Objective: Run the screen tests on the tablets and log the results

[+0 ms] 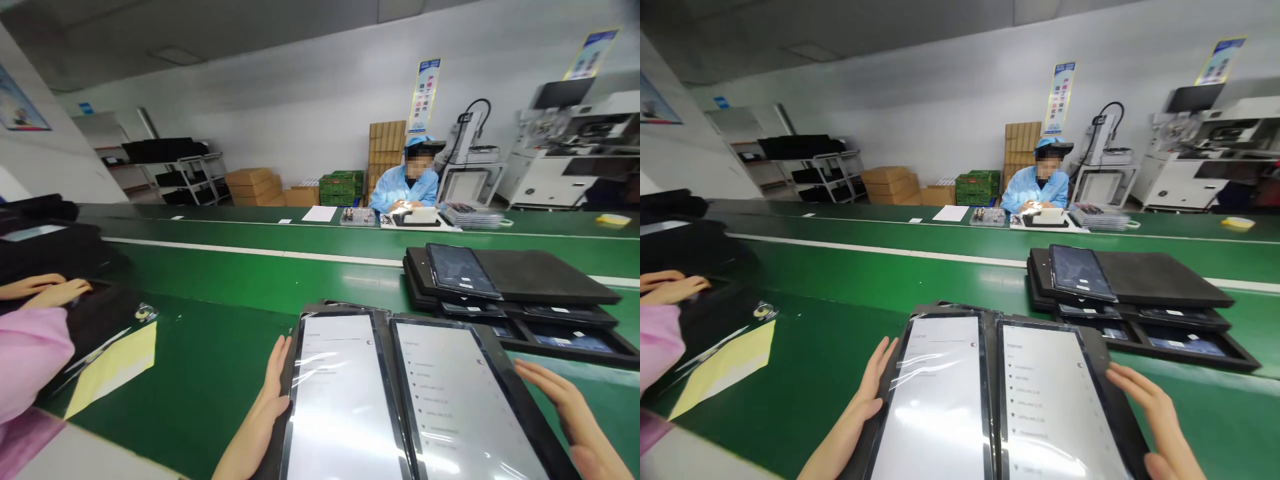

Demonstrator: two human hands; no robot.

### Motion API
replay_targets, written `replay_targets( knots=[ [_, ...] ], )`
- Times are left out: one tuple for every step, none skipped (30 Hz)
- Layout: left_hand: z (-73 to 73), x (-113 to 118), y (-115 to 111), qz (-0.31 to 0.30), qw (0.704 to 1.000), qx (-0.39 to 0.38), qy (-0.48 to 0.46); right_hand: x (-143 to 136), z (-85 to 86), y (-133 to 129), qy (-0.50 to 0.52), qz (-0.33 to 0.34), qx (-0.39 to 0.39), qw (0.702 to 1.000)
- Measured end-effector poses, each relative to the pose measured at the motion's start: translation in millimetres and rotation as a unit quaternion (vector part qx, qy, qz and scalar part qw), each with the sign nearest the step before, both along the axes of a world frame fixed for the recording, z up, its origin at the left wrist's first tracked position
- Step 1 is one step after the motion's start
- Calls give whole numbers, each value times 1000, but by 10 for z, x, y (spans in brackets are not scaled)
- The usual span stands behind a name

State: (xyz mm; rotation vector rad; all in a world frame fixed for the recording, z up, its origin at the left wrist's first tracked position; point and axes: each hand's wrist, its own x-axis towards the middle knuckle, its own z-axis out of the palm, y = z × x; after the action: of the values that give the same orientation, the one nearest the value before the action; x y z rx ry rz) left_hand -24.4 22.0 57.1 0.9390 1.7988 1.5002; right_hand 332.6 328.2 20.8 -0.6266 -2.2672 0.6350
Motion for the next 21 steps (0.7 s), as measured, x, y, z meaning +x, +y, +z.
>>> replay_targets(
  knots=[
    [21,-5,8,4,1000,-4,-1,12,154,-73,-19,32,34,999],
    [48,-8,14,6,1000,-9,-2,-5,311,-145,-38,67,74,994],
    [76,-9,21,6,1000,-16,-1,-53,464,-215,-62,105,122,985],
    [103,-10,28,7,1000,-23,1,-130,608,-279,-87,142,169,971],
    [123,-12,36,10,1000,-28,2,-227,737,-336,-111,183,210,954],
    [134,-15,45,14,999,-32,1,-333,845,-383,-135,220,244,935],
    [136,-17,53,19,999,-32,0,-436,927,-419,-154,243,269,919],
    [129,-18,59,24,999,-30,-3,-521,981,-442,-167,260,288,906],
    [118,-15,64,26,999,-25,-6,-578,1007,-452,-175,267,299,899],
    [108,-6,68,27,999,-20,-8,-600,1007,-446,-177,270,304,896],
    [103,8,72,29,999,-18,-9,-583,983,-426,-175,274,303,896],
    [108,29,76,31,999,-22,-6,-531,940,-391,-165,273,296,900],
    [125,54,84,33,999,-34,3,-452,886,-346,-151,262,281,911],
    [153,81,94,33,998,-50,19,-356,824,-293,-134,240,259,926],
    [189,107,108,32,996,-67,40,-256,763,-240,-115,211,232,942],
    [227,130,123,30,994,-82,65,-164,707,-193,-96,180,203,958],
    [262,147,138,27,991,-96,90,-88,660,-157,-80,154,177,969],
    [289,160,147,28,988,-106,112,-37,625,-138,-70,140,160,975],
    [304,169,148,38,984,-111,132,-13,605,-138,-65,138,156,976],
    [308,179,138,53,981,-108,149,-15,600,-154,-65,142,166,974],
    [301,190,115,73,979,-93,165,-40,609,-184,-70,149,188,968]
  ],
)
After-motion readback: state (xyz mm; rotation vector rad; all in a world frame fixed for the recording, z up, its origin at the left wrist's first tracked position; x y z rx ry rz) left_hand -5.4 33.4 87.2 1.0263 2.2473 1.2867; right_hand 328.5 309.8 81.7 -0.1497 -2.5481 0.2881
